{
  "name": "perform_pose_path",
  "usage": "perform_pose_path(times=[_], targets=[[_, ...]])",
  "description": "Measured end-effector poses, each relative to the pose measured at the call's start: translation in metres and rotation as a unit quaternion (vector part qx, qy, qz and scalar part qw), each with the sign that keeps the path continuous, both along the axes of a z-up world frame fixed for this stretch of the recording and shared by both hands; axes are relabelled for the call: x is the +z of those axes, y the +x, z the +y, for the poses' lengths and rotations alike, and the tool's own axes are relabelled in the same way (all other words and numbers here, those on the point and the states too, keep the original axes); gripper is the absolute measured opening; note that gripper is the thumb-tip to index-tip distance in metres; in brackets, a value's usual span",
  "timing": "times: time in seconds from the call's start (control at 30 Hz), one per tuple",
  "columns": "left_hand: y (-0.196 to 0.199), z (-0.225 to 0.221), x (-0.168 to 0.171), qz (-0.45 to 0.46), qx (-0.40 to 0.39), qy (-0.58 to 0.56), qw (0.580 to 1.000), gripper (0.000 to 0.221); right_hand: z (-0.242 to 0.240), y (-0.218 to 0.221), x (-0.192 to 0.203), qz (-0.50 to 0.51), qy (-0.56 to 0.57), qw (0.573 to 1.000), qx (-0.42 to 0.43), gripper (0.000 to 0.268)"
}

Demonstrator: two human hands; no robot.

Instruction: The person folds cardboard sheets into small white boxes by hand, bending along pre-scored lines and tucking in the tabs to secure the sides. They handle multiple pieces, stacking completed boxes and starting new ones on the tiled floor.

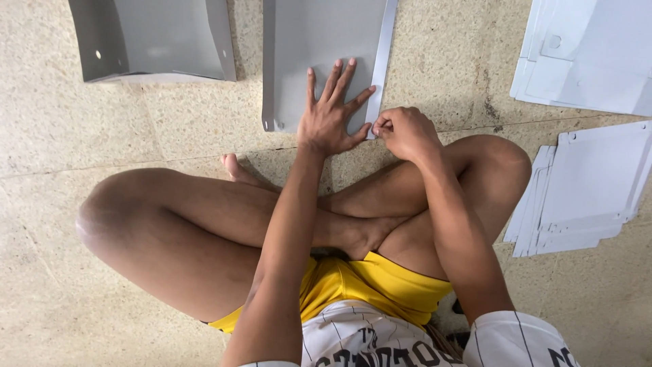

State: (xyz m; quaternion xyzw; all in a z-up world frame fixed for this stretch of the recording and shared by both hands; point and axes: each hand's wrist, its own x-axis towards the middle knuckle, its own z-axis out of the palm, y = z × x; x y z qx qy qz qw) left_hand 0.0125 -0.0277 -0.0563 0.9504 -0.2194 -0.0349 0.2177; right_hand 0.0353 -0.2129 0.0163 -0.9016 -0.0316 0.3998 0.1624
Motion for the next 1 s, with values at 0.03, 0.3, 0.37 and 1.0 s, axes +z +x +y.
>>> perform_pose_path(times=[0.03, 0.3, 0.37, 1.0], targets=[[-0.001, 0.0, 0.001, -0.001, 0.0, -0.001, 1.0, 0.07, 0.001, -0.003, 0.0, -0.001, -0.001, 1.0, 0.0, 0.01], [0.0, 0.002, 0.003, -0.019, 0.006, -0.031, 0.999, 0.067, 0.008, 0.0, 0.005, -0.023, -0.012, 0.998, -0.053, 0.019], [-0.001, 0.002, 0.003, -0.015, 0.005, -0.027, 1.0, 0.068, 0.013, 0.003, 0.008, -0.022, -0.015, 0.997, -0.068, 0.022], [0.0, 0.003, 0.001, 0.011, -0.006, -0.011, 1.0, 0.07, 0.017, 0.076, -0.03, -0.188, 0.01, 0.967, -0.17, 0.01]])
